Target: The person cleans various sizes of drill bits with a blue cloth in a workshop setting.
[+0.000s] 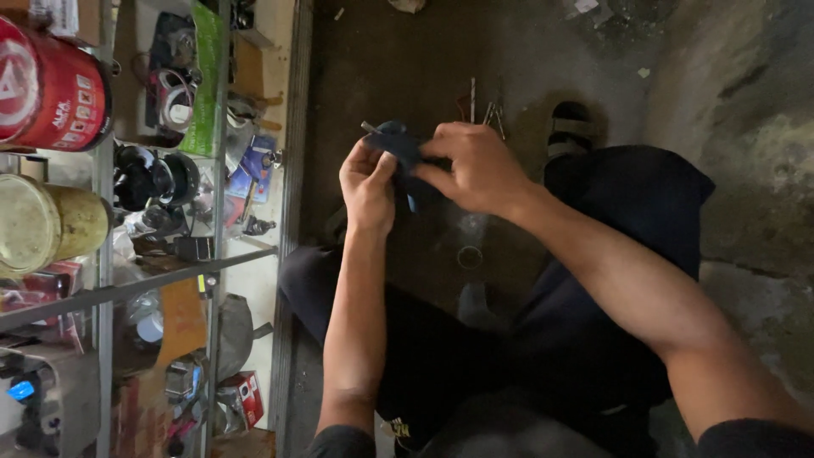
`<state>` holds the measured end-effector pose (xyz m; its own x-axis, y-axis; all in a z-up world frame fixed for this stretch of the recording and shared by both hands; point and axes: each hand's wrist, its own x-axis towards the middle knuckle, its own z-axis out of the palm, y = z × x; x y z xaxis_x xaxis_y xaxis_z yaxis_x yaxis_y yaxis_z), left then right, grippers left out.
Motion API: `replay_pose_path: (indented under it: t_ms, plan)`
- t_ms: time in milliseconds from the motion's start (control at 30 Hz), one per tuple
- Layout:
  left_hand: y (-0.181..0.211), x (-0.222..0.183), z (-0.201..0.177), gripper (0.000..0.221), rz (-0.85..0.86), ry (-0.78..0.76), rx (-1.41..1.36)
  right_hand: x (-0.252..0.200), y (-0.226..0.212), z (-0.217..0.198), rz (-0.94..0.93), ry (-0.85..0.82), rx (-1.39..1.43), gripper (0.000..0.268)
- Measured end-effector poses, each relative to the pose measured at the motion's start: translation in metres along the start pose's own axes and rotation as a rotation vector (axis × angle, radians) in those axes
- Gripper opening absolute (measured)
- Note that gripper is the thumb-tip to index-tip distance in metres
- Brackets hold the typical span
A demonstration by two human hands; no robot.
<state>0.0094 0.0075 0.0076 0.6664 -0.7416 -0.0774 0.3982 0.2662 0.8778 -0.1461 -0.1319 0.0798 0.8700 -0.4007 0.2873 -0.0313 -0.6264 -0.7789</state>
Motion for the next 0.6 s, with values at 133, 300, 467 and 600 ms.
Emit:
replay_pose_path:
  t_ms: [133, 300, 467, 600]
  plan:
    - [-0.006, 0.005, -0.014, 0.019, 0.034, 0.027, -0.244, 0.0, -0.011, 0.002, 0.0, 0.005, -0.015, 0.023]
    - [0.009, 0.001, 0.009, 0.024, 0.115, 0.091, -0.145, -0.003, -0.009, 0.006, 0.033, -0.028, -0.078, 0.024]
    - [0.004, 0.0, -0.005, 0.019, 0.374, 0.159, 0.496, -0.001, -0.015, 0.002, 0.129, -0.075, 0.034, 0.027]
    - [0.002, 0.0, -0.014, 0.014, 0.358, 0.436, 0.769, -0.004, -0.015, 0.003, 0.237, -0.111, 0.197, 0.03]
